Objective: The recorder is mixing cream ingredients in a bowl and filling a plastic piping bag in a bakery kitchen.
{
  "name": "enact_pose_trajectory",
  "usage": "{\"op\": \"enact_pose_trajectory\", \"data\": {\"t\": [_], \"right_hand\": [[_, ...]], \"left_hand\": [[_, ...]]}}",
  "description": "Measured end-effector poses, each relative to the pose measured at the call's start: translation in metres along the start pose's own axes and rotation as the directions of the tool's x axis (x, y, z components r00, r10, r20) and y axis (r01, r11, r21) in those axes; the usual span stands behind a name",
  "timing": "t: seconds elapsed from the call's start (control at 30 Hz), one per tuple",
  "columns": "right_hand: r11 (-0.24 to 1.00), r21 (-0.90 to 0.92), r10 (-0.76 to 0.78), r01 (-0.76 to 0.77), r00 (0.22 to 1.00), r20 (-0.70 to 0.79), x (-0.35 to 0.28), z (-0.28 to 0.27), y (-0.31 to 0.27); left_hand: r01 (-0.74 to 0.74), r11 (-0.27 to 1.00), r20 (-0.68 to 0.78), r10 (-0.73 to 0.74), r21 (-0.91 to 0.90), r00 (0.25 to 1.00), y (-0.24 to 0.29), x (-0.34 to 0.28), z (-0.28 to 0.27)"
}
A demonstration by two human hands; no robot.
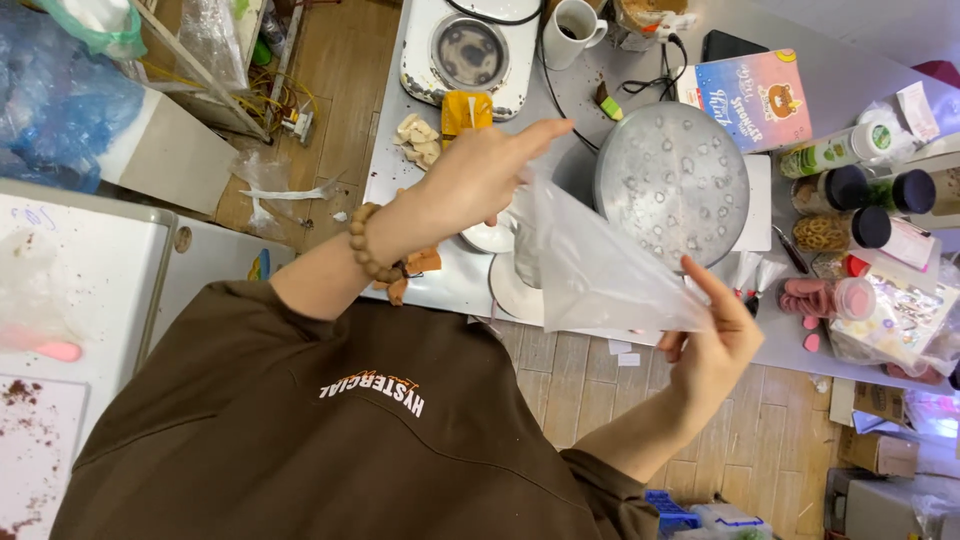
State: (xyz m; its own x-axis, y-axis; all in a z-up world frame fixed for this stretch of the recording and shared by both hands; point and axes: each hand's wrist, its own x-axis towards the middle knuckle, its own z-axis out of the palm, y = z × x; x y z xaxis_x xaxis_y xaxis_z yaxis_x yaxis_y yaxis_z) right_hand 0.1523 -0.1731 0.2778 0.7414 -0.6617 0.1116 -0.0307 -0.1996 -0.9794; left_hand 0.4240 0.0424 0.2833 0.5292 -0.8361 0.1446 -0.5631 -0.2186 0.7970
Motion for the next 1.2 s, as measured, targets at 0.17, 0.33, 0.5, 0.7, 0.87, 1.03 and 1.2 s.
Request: {"op": "enact_pose_trajectory", "data": {"t": [0.17, 0.33, 0.5, 0.7, 0.87, 1.03, 1.2], "right_hand": [[0.926, 0.255, -0.239, 0.279, 0.955, -0.176, 0.027, -0.046, 0.025], [0.797, 0.602, 0.106, 0.050, 0.970, -0.221, 0.031, -0.009, 0.103], [0.941, 0.333, -0.066, -0.053, 0.940, 0.335, 0.017, 0.044, 0.156], [0.612, 0.745, 0.026, -0.265, 0.948, 0.317, 0.027, 0.029, 0.189], [0.700, 0.642, 0.075, -0.314, 0.926, 0.370, 0.017, 0.020, 0.146], [0.602, 0.628, 0.221, -0.493, 0.859, 0.462, 0.015, 0.013, 0.151], [0.510, 0.652, 0.205, -0.561, 0.815, 0.541, -0.007, 0.014, 0.142]], "left_hand": [[0.021, 0.817, 0.263, 0.161, -0.577, 0.951, 0.053, 0.019, 0.005], [0.142, 0.505, 0.333, 0.313, -0.852, 0.889, 0.080, 0.046, 0.069], [0.260, 0.245, 0.275, 0.031, -0.934, 0.961, 0.065, 0.058, 0.124], [0.062, 0.318, 0.010, -0.161, -0.946, 0.987, 0.051, 0.065, 0.111], [-0.098, 0.541, -0.264, -0.239, -0.835, 0.934, 0.013, 0.050, 0.075], [-0.321, 0.917, -0.718, 0.059, -0.235, 0.694, 0.055, -0.012, 0.070], [-0.449, 0.396, -0.095, 0.824, 0.801, 0.558, 0.099, -0.048, 0.107]]}}
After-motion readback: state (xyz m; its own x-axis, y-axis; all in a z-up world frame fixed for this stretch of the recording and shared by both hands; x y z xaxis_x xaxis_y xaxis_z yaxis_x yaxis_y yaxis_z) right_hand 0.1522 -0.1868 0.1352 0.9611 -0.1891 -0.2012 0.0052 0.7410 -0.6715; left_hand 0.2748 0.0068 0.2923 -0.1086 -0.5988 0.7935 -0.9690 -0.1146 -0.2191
